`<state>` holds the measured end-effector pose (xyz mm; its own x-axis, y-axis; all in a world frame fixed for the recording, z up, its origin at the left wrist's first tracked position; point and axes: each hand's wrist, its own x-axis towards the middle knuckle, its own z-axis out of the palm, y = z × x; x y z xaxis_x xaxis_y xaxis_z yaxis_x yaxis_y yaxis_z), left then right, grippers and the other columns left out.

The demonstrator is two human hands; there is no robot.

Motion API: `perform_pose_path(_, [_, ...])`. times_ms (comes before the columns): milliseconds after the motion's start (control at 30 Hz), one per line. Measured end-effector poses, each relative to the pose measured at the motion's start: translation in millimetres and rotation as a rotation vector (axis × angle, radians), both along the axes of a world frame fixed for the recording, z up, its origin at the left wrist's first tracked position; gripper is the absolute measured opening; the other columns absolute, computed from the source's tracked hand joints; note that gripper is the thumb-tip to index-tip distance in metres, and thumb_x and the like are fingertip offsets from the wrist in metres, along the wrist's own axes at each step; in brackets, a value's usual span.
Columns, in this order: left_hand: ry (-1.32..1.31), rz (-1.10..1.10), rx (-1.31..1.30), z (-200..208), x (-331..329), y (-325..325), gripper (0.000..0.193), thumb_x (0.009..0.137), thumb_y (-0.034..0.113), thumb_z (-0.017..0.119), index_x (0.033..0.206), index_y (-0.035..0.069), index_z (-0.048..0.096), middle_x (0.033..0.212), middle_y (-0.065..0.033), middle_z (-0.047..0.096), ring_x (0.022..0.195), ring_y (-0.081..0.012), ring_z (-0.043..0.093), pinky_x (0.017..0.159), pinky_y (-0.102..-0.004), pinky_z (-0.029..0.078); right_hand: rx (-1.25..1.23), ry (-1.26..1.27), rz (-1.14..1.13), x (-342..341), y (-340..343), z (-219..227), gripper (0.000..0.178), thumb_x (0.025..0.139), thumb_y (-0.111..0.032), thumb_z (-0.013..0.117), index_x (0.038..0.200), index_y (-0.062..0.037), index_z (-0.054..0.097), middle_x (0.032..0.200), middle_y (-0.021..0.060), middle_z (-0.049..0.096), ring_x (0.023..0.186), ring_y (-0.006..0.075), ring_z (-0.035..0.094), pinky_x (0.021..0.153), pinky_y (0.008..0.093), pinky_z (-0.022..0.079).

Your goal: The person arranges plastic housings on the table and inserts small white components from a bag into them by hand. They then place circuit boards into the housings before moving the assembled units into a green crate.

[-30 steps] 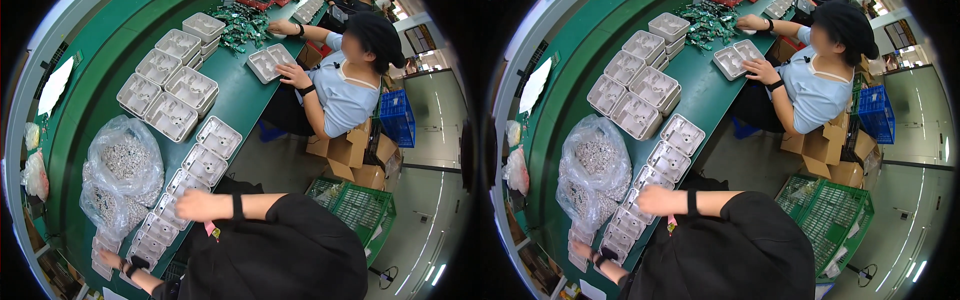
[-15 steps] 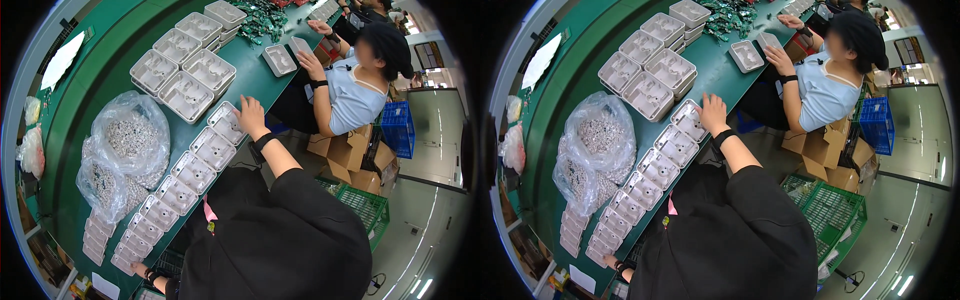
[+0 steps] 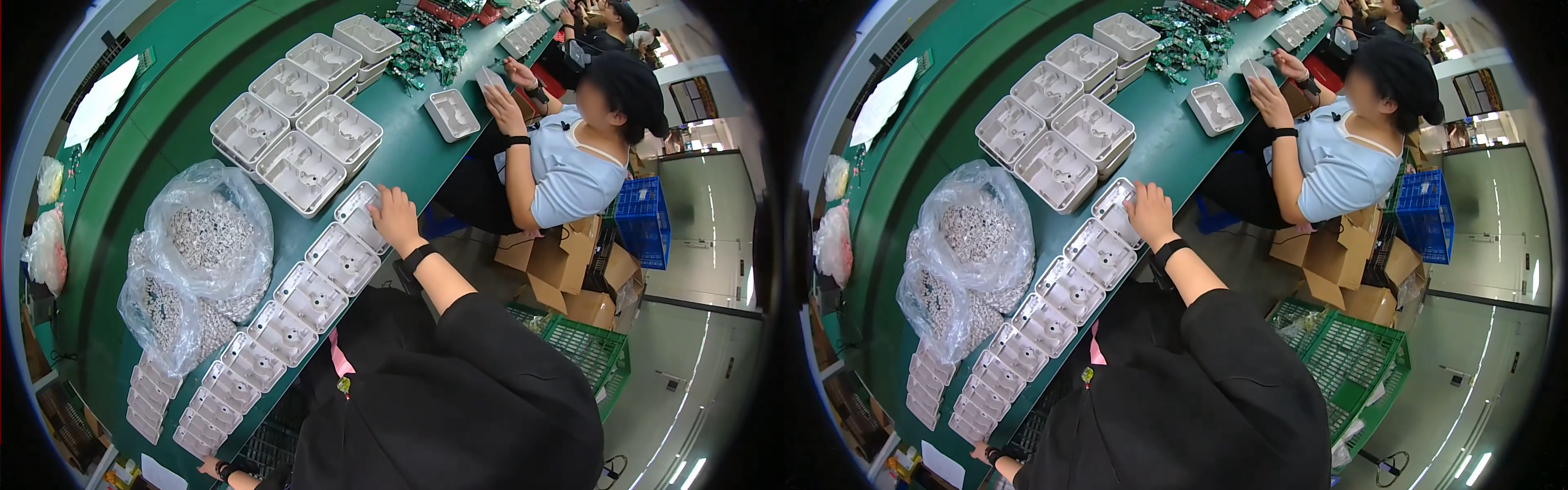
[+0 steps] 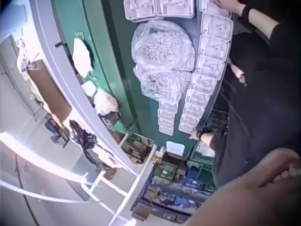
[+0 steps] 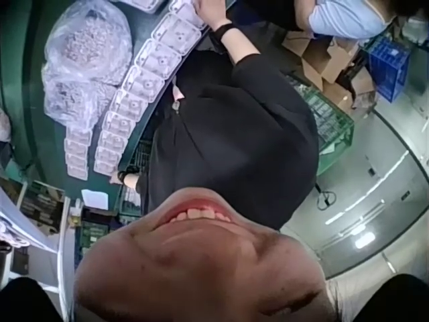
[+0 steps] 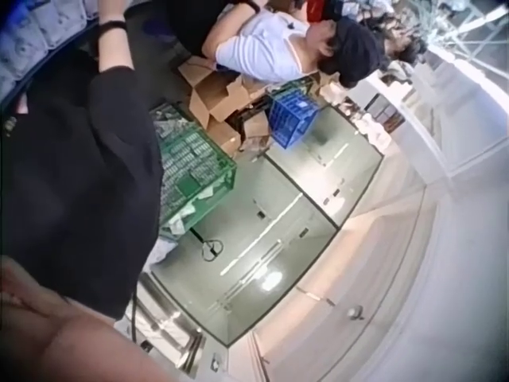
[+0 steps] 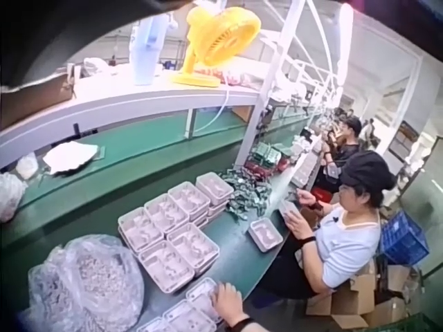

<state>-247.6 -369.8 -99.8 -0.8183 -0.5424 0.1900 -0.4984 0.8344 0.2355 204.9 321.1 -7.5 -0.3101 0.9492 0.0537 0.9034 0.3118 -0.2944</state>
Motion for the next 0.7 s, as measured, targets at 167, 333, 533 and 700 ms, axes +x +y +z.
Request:
perform_pose_path(167, [-0.488,-0.421,-0.401,11,-30,-21,0.033,0.080,0.028,0.049,0.094,0.000,0.058,0.097,-0.0220,0.059,0.088,-0.0358,0.058,0.074,-0.0411,0.046,-0.087,0.045,0.053,-11,-5,-3,0.050,0.079,-0.027,0.058,0.120,-0.0032,0.043,0.098,0.0140,0.048,0.093,0.0320,0.048,0.076,0.0421,0.043])
perform_pose_path(333, [-0.918,-0.714,-0.686,16,-41,-20,0.034,0.078,0.029,0.048,0.091,0.000,0.062,0.098,-0.0230,0.060,0.091,-0.0370,0.058,0.074,-0.0434,0.047,-0.112,0.053,0.012,3,7,-8,0.055,0.079,-0.030,0.058,0.124,-0.0058,0.039,0.101,0.0146,0.048,0.095,0.0337,0.047,0.077,0.0435,0.043])
perform_pose_path(533, [-0.445,-0.191,-0.100,26,-10,4,0.037,0.074,0.026,0.045,0.089,-0.003,0.061,0.093,-0.0251,0.061,0.089,-0.0353,0.058,0.076,-0.0434,0.043,-0.258,0.002,-0.076,-6,3,-3,0.072,0.073,-0.040,0.064,0.131,-0.0098,0.033,0.108,0.0153,0.047,0.099,0.0356,0.046,0.083,0.0457,0.041])
perform_pose_path(700, [-0.552,-0.115,-0.204,38,1,33,0.033,0.076,0.023,0.043,0.086,-0.004,0.061,0.094,-0.0223,0.062,0.088,-0.0315,0.059,0.073,-0.0403,0.044,-0.250,-0.023,-0.009,-6,6,-5,0.080,0.069,-0.043,0.066,0.132,-0.0088,0.030,0.110,0.0171,0.047,0.101,0.0369,0.046,0.084,0.0466,0.040])
